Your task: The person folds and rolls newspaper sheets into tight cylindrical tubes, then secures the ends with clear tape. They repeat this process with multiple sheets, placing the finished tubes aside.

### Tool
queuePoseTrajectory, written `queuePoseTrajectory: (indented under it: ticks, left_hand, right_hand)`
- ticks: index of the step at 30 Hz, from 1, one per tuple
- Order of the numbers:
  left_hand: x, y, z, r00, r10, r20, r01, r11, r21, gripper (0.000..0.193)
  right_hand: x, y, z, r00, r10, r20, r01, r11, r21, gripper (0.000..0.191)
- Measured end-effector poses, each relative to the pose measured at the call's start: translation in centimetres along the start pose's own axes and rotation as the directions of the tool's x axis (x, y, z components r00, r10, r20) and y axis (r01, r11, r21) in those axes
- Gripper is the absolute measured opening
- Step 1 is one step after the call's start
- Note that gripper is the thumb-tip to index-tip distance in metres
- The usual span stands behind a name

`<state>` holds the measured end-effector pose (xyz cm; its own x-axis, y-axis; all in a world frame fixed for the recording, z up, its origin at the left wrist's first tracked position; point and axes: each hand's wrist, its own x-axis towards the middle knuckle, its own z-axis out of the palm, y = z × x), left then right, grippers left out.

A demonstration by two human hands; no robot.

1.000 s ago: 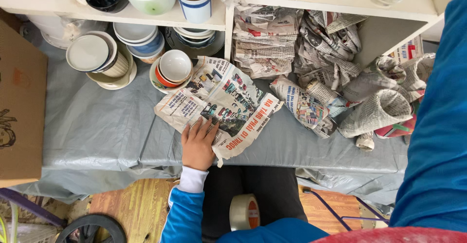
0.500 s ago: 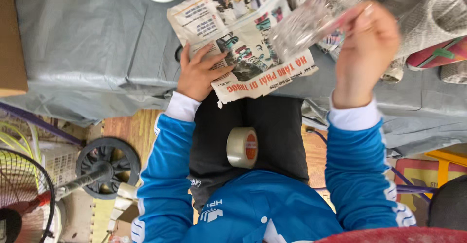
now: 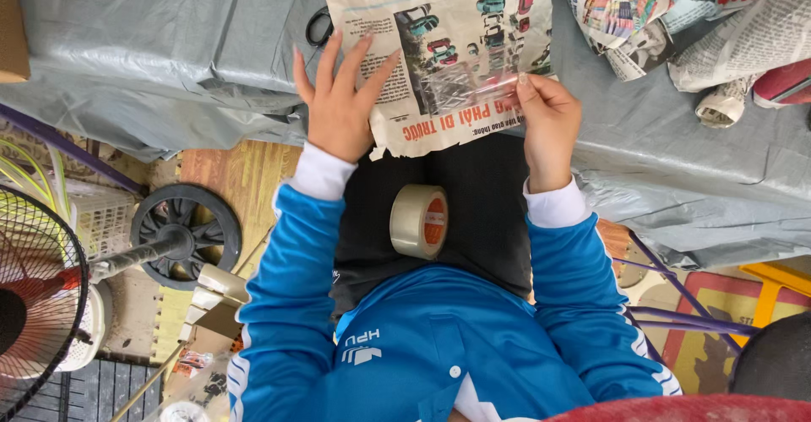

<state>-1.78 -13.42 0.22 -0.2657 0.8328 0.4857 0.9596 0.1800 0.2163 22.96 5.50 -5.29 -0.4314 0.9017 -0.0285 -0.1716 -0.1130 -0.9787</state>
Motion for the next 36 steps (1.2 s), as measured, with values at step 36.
queuePoseTrajectory:
  ticks: [36]
  left_hand:
    - [-1.4,8.0,1.5,0.994,0.103,-0.021,-0.097,0.979,0.177,0.048]
  right_hand:
    - [-3.3,-4.7,-0.4,0.946,-0.270,0.178,0.323,0.801,-0.503,0.017]
